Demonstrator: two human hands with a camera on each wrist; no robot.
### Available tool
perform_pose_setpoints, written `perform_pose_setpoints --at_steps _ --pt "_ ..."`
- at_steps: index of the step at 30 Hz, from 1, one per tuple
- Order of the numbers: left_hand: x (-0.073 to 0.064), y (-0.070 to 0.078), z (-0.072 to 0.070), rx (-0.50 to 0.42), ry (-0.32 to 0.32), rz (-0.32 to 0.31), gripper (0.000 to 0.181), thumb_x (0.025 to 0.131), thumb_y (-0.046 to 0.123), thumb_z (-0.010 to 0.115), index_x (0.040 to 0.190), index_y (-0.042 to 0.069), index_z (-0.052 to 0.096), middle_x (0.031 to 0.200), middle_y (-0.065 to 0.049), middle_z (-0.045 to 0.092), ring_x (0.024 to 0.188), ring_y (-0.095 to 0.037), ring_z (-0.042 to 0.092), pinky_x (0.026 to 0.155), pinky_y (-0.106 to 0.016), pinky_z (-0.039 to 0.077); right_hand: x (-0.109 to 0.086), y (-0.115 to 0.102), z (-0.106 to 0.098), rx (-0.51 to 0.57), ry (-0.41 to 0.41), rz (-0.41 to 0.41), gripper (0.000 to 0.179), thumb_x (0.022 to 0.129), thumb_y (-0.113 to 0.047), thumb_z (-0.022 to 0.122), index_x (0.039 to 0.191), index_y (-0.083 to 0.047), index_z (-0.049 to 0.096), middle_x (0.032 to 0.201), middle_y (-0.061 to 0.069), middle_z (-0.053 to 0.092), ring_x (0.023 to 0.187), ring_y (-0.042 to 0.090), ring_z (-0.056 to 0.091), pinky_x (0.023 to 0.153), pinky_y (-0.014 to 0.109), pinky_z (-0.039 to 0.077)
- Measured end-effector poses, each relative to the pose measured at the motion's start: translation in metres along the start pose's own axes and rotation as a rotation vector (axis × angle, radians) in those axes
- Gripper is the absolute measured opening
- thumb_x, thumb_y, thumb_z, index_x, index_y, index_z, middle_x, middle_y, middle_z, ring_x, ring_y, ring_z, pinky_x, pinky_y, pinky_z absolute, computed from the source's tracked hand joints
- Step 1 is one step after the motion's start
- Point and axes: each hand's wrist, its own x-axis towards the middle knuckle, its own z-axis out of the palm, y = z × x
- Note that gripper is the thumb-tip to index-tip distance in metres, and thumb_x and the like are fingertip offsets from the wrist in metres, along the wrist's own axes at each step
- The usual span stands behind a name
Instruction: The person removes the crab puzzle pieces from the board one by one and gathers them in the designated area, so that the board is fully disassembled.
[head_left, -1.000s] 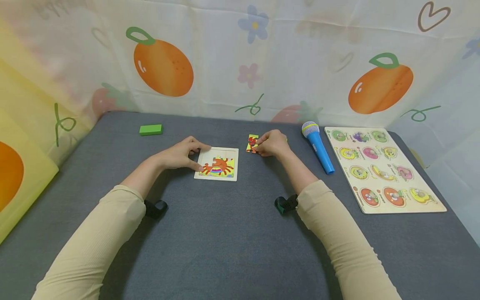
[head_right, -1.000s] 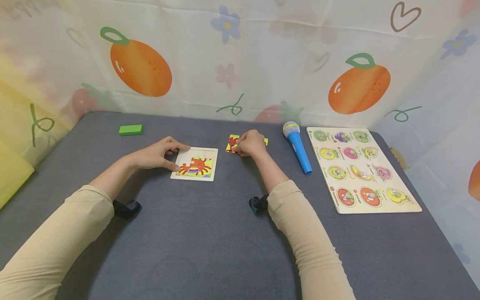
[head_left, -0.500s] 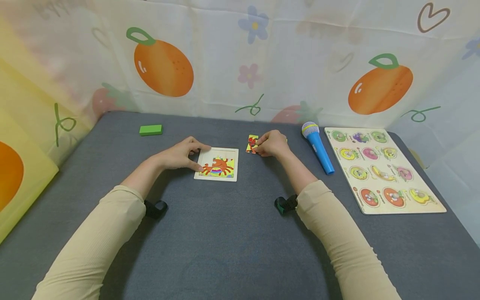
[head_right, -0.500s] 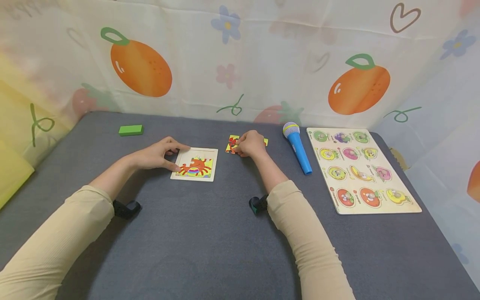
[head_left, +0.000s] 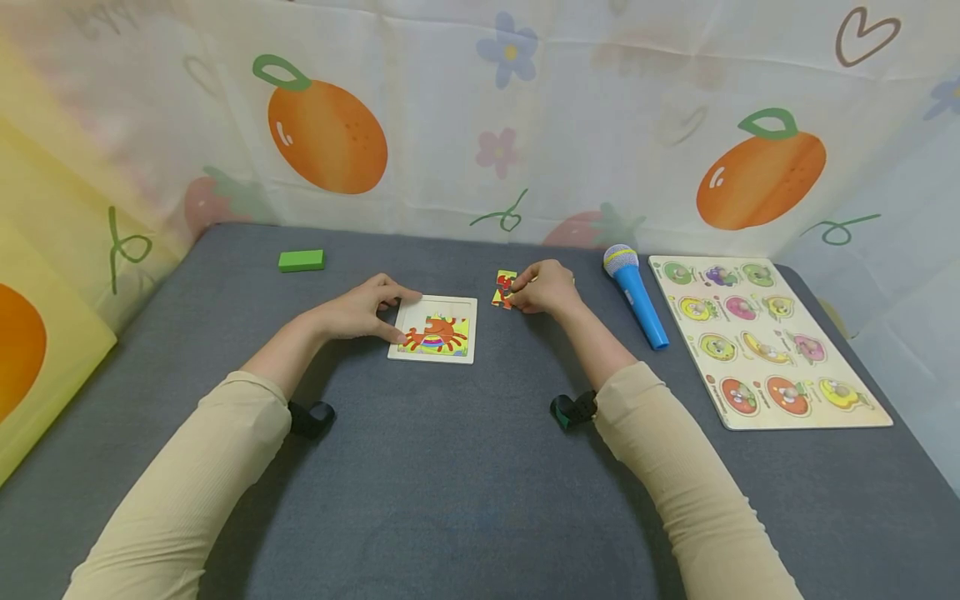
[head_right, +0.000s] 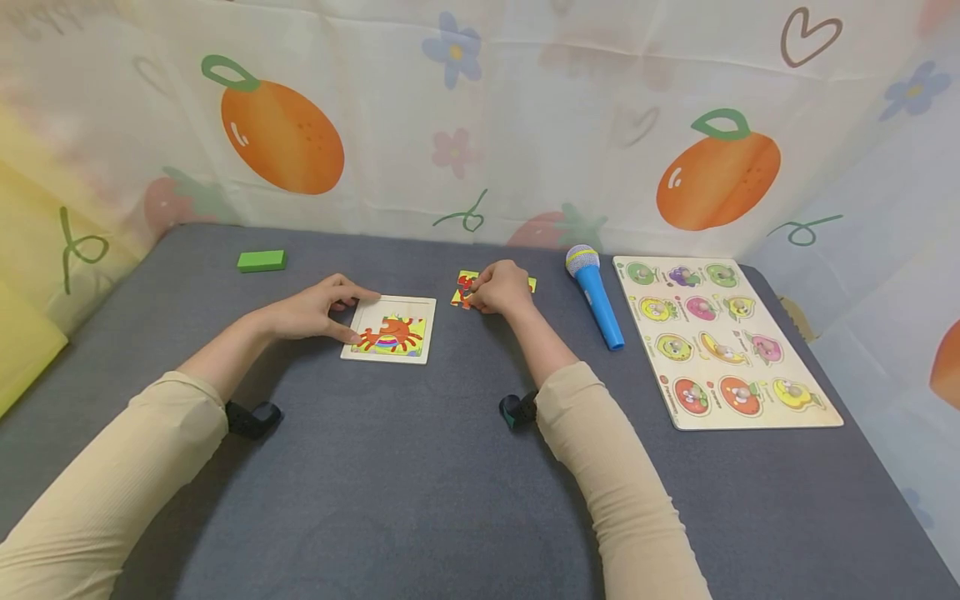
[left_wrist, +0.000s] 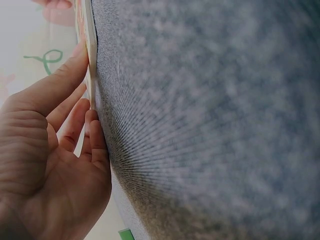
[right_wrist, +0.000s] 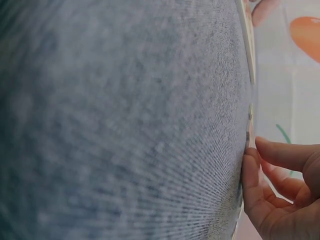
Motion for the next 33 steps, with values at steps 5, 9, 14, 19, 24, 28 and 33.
perform_pose_setpoints --at_steps 5,9,14,19,24,28,33 --pt "0.0 0.001 0.0 -0.004 0.0 0.005 0.07 0.087 0.015 0.075 0.15 0.009 0.044 0.132 -0.017 0.036 0.134 -0.039 0.035 0.113 -0.055 0.034 0.0 0.0 -0.002 -0.003 0.01 -0.005 0.022 0.082 -0.005 0.076 0.104 -0.002 0.073 0.08 0.002 0.065 0.056 0.004 0.062 0.07 0.026 0.06" --pt "0.0 0.0 0.0 -0.002 0.001 0.009 0.07 0.087 0.014 0.075 0.15 0.008 0.043 0.132 -0.018 0.036 0.133 -0.04 0.035 0.113 -0.056 0.034 -0.001 -0.003 0.0 -0.008 0.013 -0.048 0.021 0.083 -0.005 0.076 0.103 -0.002 0.073 0.077 0.002 0.068 0.058 0.005 0.063 0.069 0.028 0.061" --pt "0.0 0.0 0.0 0.004 0.003 0.011 0.07 0.087 0.014 0.074 0.15 0.008 0.043 0.132 -0.018 0.036 0.133 -0.04 0.035 0.113 -0.056 0.034 -0.004 -0.007 0.006 0.007 -0.006 -0.118 0.021 0.083 -0.004 0.074 0.104 -0.001 0.073 0.081 0.006 0.072 0.058 0.008 0.065 0.069 0.029 0.061" --pt "0.0 -0.001 0.0 0.005 0.004 0.012 0.07 0.087 0.013 0.074 0.15 0.007 0.043 0.133 -0.018 0.036 0.133 -0.04 0.035 0.113 -0.056 0.034 -0.008 -0.011 0.013 0.011 -0.036 -0.158 0.024 0.084 -0.003 0.072 0.108 0.0 0.071 0.094 0.014 0.075 0.065 0.011 0.067 0.07 0.028 0.06" --pt "0.0 -0.001 0.0 0.01 0.002 0.013 0.07 0.088 0.013 0.074 0.15 0.007 0.043 0.133 -0.018 0.036 0.133 -0.04 0.035 0.113 -0.056 0.034 -0.009 -0.012 0.018 -0.017 -0.066 -0.197 0.026 0.087 -0.007 0.072 0.112 -0.002 0.069 0.094 0.012 0.071 0.073 0.015 0.069 0.072 0.028 0.06" --pt "0.0 0.0 0.0 0.007 0.001 0.009 0.07 0.088 0.014 0.074 0.15 0.008 0.043 0.132 -0.018 0.036 0.133 -0.04 0.035 0.112 -0.056 0.034 -0.01 -0.014 0.023 -0.016 -0.1 -0.226 0.027 0.088 -0.008 0.071 0.114 -0.002 0.068 0.09 0.007 0.066 0.078 0.018 0.069 0.075 0.03 0.06" --pt "0.001 0.0 0.0 0.005 0.001 0.004 0.07 0.088 0.014 0.074 0.15 0.008 0.043 0.132 -0.018 0.035 0.133 -0.04 0.035 0.112 -0.056 0.034 -0.013 -0.018 0.03 -0.011 -0.137 -0.257 0.028 0.089 -0.009 0.07 0.116 -0.002 0.066 0.091 0.008 0.065 0.081 0.021 0.068 0.077 0.032 0.06"
